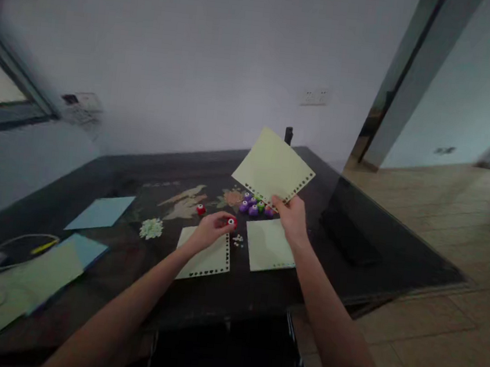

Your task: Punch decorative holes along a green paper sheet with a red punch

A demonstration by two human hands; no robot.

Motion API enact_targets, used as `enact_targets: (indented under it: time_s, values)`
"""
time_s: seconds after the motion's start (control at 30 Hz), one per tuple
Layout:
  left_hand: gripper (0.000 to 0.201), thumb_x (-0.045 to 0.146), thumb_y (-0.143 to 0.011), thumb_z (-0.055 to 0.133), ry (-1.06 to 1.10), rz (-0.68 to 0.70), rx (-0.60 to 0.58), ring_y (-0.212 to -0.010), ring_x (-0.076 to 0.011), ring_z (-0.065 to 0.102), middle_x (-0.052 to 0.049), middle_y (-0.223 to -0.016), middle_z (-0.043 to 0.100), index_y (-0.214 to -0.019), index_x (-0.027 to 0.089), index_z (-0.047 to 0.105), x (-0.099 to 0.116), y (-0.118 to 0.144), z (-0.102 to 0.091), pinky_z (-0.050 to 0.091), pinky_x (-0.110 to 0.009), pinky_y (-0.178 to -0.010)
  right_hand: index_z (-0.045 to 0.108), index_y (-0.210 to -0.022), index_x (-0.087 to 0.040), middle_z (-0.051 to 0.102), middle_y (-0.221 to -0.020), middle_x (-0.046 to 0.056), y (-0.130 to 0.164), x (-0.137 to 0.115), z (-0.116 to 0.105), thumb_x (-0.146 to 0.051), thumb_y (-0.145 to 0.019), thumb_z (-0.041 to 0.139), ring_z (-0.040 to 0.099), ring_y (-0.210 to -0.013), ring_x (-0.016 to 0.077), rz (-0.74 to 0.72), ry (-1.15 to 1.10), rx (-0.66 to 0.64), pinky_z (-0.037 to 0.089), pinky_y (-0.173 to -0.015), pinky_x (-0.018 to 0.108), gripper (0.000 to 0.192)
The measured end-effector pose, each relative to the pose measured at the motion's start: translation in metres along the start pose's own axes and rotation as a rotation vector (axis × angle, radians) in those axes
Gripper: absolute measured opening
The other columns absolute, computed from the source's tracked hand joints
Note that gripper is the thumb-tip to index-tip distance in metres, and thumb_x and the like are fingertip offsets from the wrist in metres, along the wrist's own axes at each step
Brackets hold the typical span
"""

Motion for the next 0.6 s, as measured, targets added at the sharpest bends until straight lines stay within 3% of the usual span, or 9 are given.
enact_targets:
  time_s: [0.17, 0.37, 0.6]
  values:
    - [0.021, 0.032, -0.080, 0.059, -0.152, 0.033, 0.033, -0.082, -0.0199, 0.064, -0.007, -0.088, 0.071, -0.090, 0.016, 0.068, -0.002, -0.032, -0.004, 0.048, -0.029, -0.075, 0.067, -0.082, -0.015, 0.069, -0.070, 0.002, 0.010, -0.008, -0.029, -0.033, -0.064, 0.074, 0.059, -0.056, 0.0142, 0.020, -0.003, 0.019, 0.049, -0.053, 0.026, 0.027]
    - [0.022, 0.028, -0.081, 0.058, -0.224, -0.143, 0.163, -0.085, -0.0210, 0.064, -0.009, -0.093, 0.070, -0.094, 0.014, 0.069, -0.035, -0.078, -0.005, 0.046, -0.030, -0.078, 0.068, -0.082, -0.015, 0.071, -0.079, 0.004, 0.023, 0.019, -0.063, -0.033, -0.060, 0.078, 0.061, -0.061, 0.0145, 0.117, -0.102, 0.097, 0.051, -0.054, 0.026, 0.031]
    - [0.020, 0.029, -0.078, 0.062, -0.236, -0.205, 0.149, -0.084, -0.0204, 0.062, -0.009, -0.091, 0.070, -0.091, 0.017, 0.069, -0.049, -0.108, 0.014, 0.046, -0.031, -0.077, 0.069, -0.082, -0.015, 0.071, -0.079, 0.004, 0.031, 0.032, -0.073, -0.034, -0.057, 0.080, 0.062, -0.062, 0.0157, 0.170, -0.174, 0.142, 0.052, -0.053, 0.027, 0.033]
Point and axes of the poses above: each hand's wrist, its own y-axis away from the middle knuckle, its own z-axis out of the palm, x = y × z, the point moved 5 cm from there along -y, towards the middle knuckle
